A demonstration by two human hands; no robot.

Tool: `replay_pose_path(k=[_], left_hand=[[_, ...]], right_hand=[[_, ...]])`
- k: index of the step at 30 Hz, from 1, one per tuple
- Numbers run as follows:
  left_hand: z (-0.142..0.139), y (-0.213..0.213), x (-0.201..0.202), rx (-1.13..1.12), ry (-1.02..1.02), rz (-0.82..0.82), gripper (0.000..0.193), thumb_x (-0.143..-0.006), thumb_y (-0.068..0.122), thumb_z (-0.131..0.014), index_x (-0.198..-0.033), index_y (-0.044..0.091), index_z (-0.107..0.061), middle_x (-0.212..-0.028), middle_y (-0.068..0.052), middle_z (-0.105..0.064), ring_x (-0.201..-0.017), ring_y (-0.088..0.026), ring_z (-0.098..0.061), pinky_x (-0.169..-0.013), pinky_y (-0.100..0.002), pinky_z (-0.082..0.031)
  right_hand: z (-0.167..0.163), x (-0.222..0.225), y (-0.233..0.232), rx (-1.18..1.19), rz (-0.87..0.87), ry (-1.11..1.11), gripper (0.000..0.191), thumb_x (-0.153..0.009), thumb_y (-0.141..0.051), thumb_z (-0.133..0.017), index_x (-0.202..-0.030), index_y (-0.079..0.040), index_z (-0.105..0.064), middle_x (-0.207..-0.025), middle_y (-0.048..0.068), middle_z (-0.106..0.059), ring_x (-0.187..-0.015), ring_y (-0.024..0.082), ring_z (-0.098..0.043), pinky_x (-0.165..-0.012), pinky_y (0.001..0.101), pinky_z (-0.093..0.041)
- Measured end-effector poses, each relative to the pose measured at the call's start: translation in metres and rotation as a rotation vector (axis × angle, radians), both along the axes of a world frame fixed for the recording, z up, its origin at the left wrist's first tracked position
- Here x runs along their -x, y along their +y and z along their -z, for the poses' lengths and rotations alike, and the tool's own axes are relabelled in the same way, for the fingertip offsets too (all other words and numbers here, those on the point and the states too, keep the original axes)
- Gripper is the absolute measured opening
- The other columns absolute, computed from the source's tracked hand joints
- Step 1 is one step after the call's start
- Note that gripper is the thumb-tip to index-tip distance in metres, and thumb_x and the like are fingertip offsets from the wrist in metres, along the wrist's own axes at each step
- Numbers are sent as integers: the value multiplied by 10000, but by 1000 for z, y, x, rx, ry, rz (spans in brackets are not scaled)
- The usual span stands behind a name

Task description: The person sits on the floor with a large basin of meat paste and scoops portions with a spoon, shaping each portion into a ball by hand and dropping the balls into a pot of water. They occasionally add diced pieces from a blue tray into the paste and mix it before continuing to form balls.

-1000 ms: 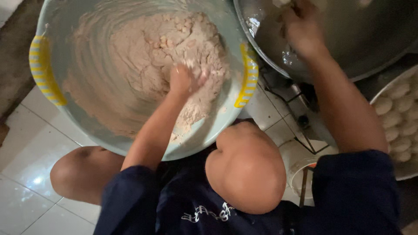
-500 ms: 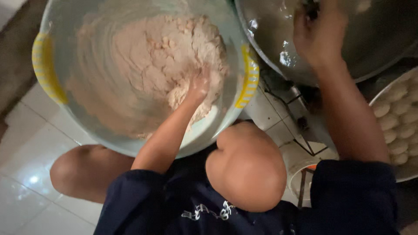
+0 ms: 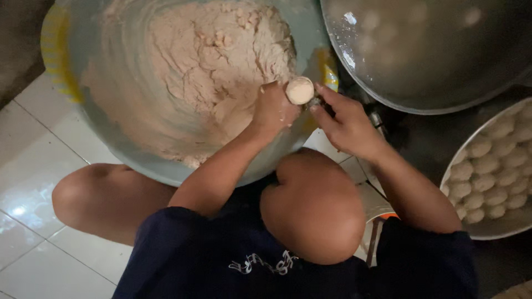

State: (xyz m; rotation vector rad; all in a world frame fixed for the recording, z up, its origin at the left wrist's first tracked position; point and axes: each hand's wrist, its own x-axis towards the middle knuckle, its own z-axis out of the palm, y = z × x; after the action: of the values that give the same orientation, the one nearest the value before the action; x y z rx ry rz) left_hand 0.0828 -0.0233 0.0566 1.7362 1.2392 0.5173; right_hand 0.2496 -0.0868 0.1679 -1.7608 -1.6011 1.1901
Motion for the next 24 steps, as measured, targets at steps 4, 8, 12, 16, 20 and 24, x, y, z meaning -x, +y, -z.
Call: replay_pose_path(k=[4, 8, 12, 16, 20, 24], left_hand=[[18, -5, 4, 80, -34, -10, 240, -684, 163, -801, -870, 21, -746, -852, -242, -727, -880, -405, -732, -742, -457, -582], [43, -4, 24, -171, 316, 278, 372, -782, 310, -823, -900, -29, -725, -958, -274, -721, -972, -470, -670, -903, -529, -512], [56, 1, 55, 66, 369, 170, 615, -781, 479, -795, -1044, -70, -707, -1054, -319, -695, -1016, -504, -644, -899, -534, -501], [56, 29, 71, 258, 461, 89, 595, -903, 561, -667, -1075, -3, -748, -1041, -307, -697, -1002, -454, -654, -910, -494, -499], [56, 74, 79, -245, 579, 226, 421, -1022, 370, -555, -1197, 38, -746, -904, -297, -687, -900, -459, -654, -821, -544, -504], [59, 87, 71, -416, 423, -70, 585, -1006, 490, -606, -835, -58, -717, -831, -275, -674, -822, -412, -674, -799, -482, -548]], right_hand=[[9, -5, 5, 379, 145, 383, 458, -1014, -164, -569, -1462, -68, -557, -963, 44, -676, -682, 95, -545, -606, 259, -470], [11, -20, 0, 401, 258, 640, 412, -1007, -150, -580, -1407, -51, -592, -1029, 2, -686, -707, 74, -538, -602, 239, -453], [8, -71, 1, 142, 366, 450, 315, -1058, -145, -570, -1338, -18, -642, -927, 33, -650, -707, 126, -554, -608, 265, -453], [16, -119, 6, -68, 285, -163, 324, -1156, -119, -563, -1459, -16, -606, -1113, 109, -712, -936, 192, -689, -817, 343, -558], [24, -148, 8, -324, 52, -734, 311, -1087, -80, -666, -1375, 39, -674, -1048, 242, -711, -925, 333, -714, -804, 430, -573], [20, -149, 2, -309, 114, -730, 216, -1132, -76, -686, -1321, 28, -694, -1068, 239, -715, -949, 336, -735, -818, 421, -582]])
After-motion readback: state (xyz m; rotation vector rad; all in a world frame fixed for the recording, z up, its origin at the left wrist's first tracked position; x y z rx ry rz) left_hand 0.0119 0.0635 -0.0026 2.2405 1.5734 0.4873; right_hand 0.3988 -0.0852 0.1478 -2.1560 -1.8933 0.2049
